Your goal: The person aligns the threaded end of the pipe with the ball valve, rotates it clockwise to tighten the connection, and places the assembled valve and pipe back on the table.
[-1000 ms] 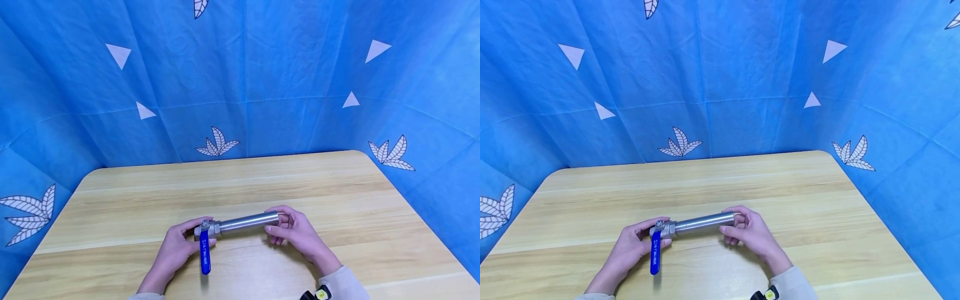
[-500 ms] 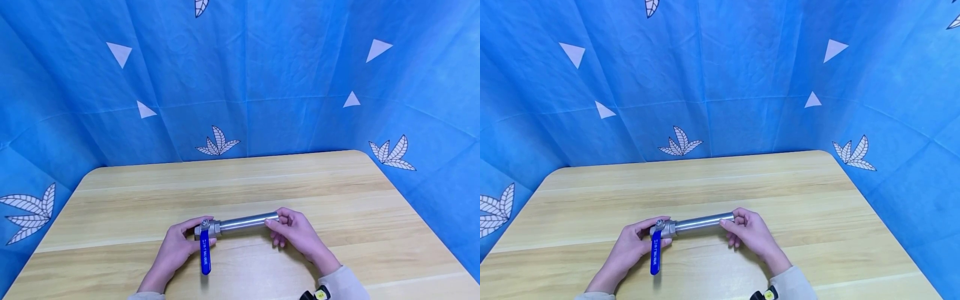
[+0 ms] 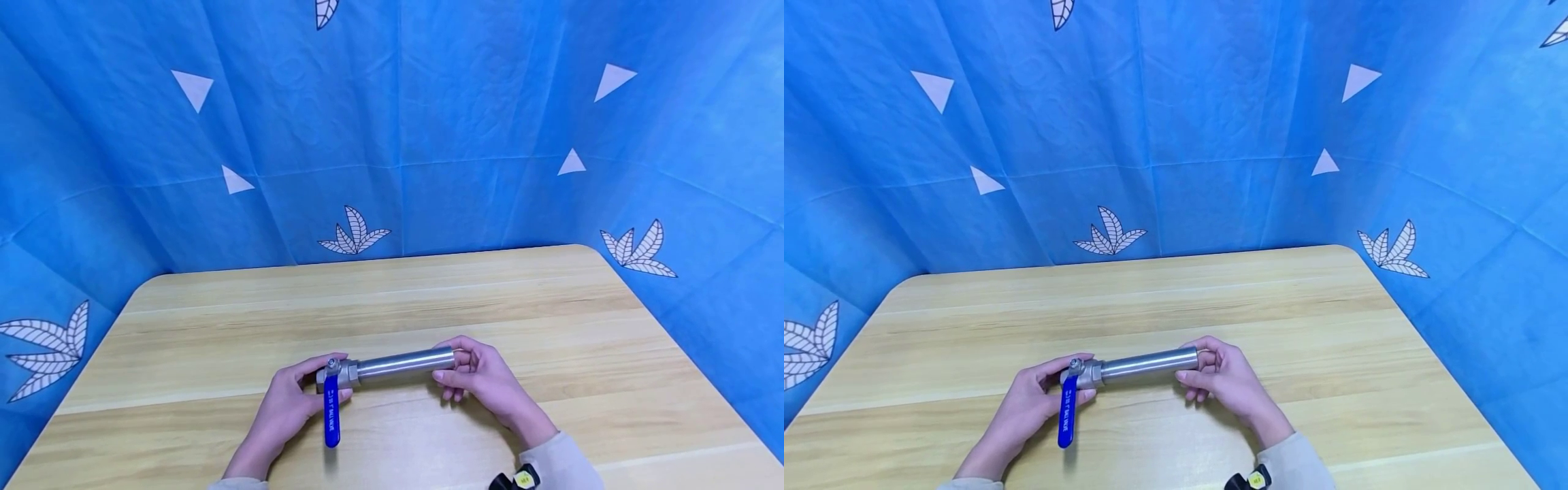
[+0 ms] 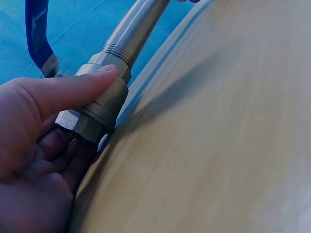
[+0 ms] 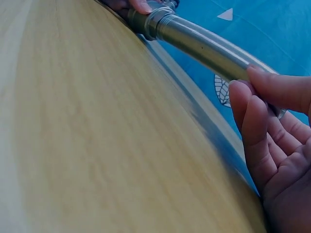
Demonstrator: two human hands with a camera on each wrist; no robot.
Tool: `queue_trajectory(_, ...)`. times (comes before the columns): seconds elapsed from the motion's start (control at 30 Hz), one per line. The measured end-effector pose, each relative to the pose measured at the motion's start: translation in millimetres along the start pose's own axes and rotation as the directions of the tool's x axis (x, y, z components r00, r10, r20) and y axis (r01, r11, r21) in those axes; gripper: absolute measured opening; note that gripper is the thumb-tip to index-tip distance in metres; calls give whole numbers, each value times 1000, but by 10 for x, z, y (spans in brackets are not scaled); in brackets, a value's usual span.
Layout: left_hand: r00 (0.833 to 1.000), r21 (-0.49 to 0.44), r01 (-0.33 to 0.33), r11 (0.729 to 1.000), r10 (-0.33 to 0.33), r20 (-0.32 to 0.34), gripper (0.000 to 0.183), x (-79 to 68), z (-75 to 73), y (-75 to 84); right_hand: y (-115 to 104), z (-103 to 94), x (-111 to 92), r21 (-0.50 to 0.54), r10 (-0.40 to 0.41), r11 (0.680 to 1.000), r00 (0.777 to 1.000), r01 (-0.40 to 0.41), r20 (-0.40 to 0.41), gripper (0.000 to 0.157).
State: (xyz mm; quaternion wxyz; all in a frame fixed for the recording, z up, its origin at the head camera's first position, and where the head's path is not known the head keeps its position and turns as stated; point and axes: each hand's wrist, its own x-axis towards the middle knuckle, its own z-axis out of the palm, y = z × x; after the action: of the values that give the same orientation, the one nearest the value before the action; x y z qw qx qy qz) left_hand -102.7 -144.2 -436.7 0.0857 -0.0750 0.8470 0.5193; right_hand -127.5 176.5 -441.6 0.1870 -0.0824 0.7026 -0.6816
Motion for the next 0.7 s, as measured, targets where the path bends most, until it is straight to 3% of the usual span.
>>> queue_trajectory(0.17,1000,-13,8,1000,-8,6,55,7,-3,-8,-3,14,-7,-9,0,1000,1000,0,-16,45)
queue_trajectory(0.43,1000,-20,13,1000,-13,4,54,11,0,-8,-6,28,-7,-160,-40,987,991,19,-128,35)
queue_trajectory(0.7,1000,-26,6,1000,-6,7,53,0,1,9,-1,13,-6,-9,-55,998,998,55,-41,43)
